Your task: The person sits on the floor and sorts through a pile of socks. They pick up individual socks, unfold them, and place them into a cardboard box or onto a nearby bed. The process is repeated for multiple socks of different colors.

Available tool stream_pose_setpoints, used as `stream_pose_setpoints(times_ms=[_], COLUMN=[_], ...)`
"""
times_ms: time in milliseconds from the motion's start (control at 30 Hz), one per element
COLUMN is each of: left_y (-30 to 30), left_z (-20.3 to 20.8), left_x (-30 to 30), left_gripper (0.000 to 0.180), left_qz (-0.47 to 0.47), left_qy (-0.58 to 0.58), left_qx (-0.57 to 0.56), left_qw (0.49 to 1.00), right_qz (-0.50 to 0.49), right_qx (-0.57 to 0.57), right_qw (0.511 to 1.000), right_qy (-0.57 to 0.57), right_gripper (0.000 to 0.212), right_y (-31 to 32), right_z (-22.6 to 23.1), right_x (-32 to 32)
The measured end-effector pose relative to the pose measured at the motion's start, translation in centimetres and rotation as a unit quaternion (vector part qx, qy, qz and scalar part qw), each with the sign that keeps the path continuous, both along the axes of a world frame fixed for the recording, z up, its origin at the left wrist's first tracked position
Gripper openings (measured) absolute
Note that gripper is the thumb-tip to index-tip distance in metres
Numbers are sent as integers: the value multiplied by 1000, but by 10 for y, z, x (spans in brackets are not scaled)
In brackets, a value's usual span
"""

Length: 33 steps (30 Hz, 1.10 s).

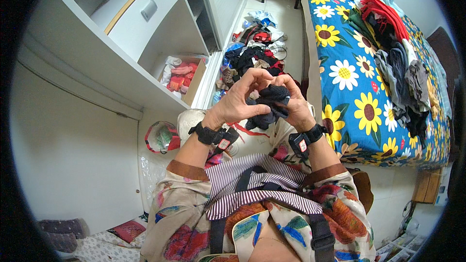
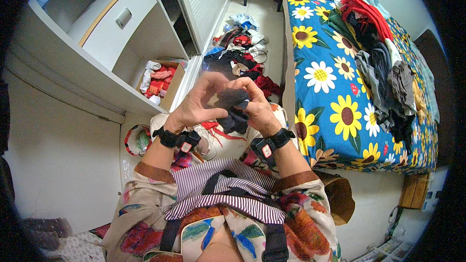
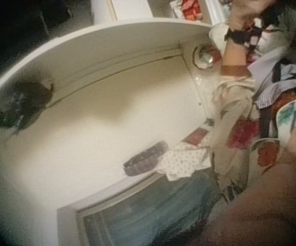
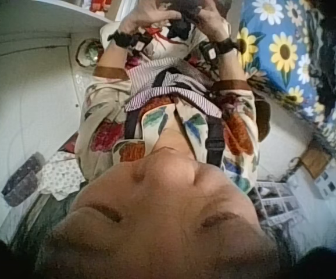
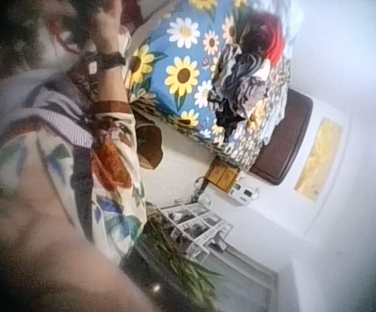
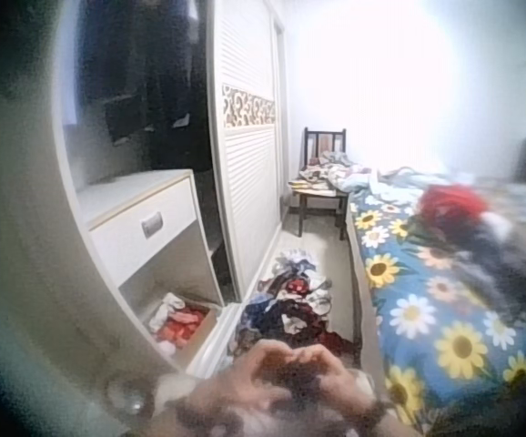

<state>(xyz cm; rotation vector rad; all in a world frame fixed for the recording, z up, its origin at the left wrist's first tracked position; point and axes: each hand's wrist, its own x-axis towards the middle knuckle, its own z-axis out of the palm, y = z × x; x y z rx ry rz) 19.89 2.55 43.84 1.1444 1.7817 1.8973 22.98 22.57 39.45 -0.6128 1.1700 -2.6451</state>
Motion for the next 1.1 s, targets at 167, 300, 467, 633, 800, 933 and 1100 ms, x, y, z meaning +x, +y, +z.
stream_pose_setpoints(times_ms=[167,300,467,633,800,933,1100], left_y=[5,16,38,57,52,53,54], left_z=[-2,-18,-34,-31,-26,-35,-52], left_x=[2,2,-3,-11,-6,7,-1], left_gripper=[66,53,31,27,31,35,37], left_qz=[-3,82,244,429,282,235,366], left_qy=[-48,-94,-7,125,-70,-52,11], left_qx=[2,7,37,92,194,221,144], left_qw=[999,992,969,890,937,945,919], right_qz=[-28,-88,-179,-307,-366,-407,-459], right_qx=[-76,-59,-36,70,123,178,248], right_qw=[996,990,981,949,921,891,846], right_qy=[-44,-94,-71,-11,41,94,114], right_gripper=[37,35,35,42,48,44,46], right_y=[-1,-7,-16,-31,-29,-30,-39], right_z=[-3,1,8,16,23,21,17], right_x=[1,-5,-20,-31,-32,-30,-27])
